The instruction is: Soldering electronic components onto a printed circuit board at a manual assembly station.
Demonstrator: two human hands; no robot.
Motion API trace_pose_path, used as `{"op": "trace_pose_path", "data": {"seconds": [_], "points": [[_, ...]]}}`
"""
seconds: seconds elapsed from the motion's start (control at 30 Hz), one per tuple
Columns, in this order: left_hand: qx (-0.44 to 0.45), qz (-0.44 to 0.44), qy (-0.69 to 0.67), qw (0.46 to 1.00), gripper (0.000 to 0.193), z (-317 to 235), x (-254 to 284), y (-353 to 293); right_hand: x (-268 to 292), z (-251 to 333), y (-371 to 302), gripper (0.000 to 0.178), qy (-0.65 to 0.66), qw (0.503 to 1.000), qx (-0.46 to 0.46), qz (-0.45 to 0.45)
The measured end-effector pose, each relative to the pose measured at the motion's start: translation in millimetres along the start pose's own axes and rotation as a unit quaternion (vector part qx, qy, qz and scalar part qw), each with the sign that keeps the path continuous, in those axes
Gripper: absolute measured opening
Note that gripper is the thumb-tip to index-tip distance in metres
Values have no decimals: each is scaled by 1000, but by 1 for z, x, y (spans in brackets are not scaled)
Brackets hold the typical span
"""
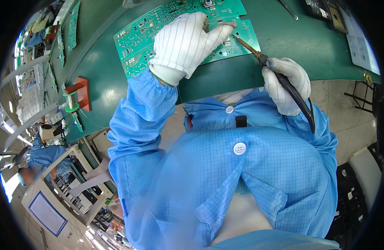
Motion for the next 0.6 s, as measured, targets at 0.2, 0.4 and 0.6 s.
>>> {"op": "trace_pose_path", "data": {"seconds": [0.2,0.4,0.6], "points": [[36,69,-294,953,22,19,36,-23,6,24,13,27,-21,1000,-18,-4],[51,-32,-190,980,24,9,25,-42,4,64,33,30,-22,997,21,64],[52,-6,-90,995,15,-1,9,-24,-4,43,39,30,-86,989,92,79]]}}
Point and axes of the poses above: each hand's wrist, its own y-axis towards the middle knuckle, its own x-axis out of the back of the hand, z = x × y, the point moved 3 cm from there along y, towards the middle knuckle, and after that the axes turned 14 degrees about z, right-handed, at the moved point
